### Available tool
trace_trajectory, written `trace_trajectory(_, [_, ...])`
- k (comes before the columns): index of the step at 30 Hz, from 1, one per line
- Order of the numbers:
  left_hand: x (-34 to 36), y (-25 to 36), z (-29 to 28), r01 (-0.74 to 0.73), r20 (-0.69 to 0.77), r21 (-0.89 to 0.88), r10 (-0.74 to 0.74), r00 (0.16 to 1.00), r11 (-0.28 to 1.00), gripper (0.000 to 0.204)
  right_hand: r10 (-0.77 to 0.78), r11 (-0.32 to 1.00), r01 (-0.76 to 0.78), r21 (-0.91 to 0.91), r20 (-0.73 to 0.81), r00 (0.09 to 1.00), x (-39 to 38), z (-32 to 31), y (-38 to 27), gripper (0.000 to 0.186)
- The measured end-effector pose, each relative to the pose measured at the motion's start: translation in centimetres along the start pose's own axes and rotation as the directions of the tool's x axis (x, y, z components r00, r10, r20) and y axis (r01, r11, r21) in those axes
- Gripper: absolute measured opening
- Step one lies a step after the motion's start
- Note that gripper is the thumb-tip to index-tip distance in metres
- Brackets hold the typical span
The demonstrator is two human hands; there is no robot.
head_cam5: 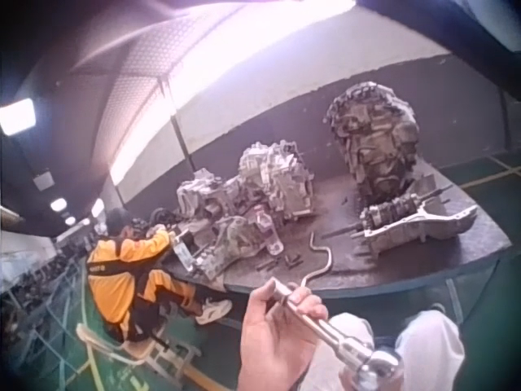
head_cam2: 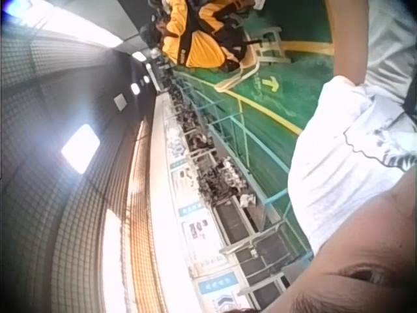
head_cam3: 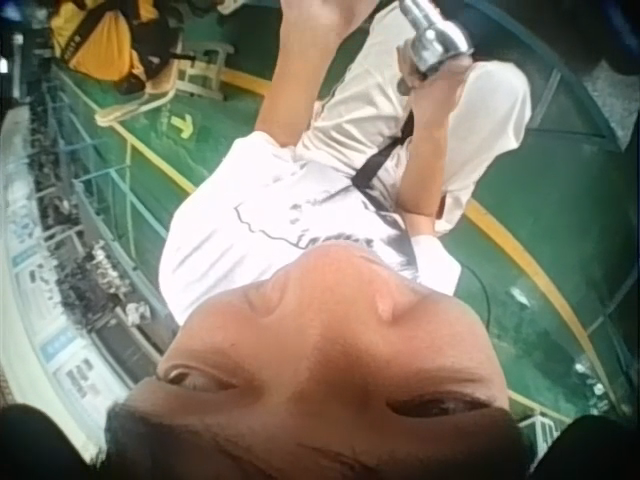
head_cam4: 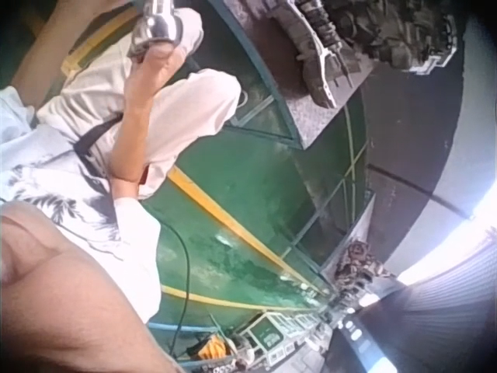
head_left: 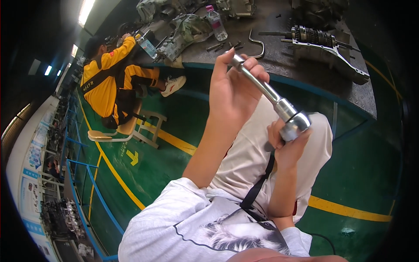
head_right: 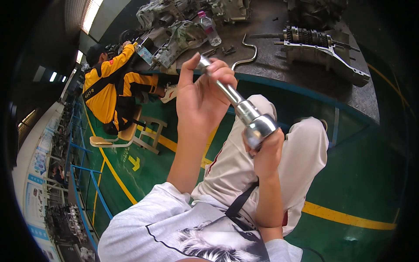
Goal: The person operates a ratchet and a speed handle to work on components of a transmission gear set assembly on a workbench.
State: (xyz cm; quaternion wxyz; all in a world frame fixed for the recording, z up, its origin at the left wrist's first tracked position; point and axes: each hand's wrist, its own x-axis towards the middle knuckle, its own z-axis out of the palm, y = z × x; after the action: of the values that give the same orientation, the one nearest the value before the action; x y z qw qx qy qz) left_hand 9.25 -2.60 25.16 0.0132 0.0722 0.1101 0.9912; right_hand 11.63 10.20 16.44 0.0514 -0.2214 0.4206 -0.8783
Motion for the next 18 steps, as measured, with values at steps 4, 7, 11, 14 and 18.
trace_trajectory(4, [0.3, -0.1, 1.5, 0.069, -0.360, -0.013, -0.069, 0.930, 0.998, 0.017, -0.184, 0.923, 0.143, -0.357, -0.084, 0.979, -0.3, -0.9, 0.4, 0.075])
trace_trajectory(7, [0.6, 0.6, 1.0, 0.136, -0.202, -0.081, -0.150, 0.968, 0.987, 0.017, -0.129, 0.962, 0.113, -0.248, -0.048, 0.991, -0.4, -0.8, 0.8, 0.076])
trace_trajectory(11, [0.7, 0.3, 1.7, 0.223, 0.162, -0.192, -0.193, 0.968, 0.956, 0.035, 0.031, 0.898, -0.134, 0.420, 0.242, 0.970, -0.9, 1.5, 0.3, 0.071])
trace_trajectory(14, [0.4, 0.3, 1.6, -0.022, 0.648, 0.080, -0.035, 0.761, 0.997, 0.041, -0.055, 0.684, -0.266, 0.679, 0.412, 0.909, -0.8, 2.3, 0.1, 0.063])
trace_trajectory(18, [0.4, 0.7, 1.4, -0.095, 0.576, 0.286, -0.092, 0.812, 0.953, 0.030, 0.008, 0.631, -0.296, 0.717, 0.376, 0.927, -0.1, 1.1, -0.4, 0.059])
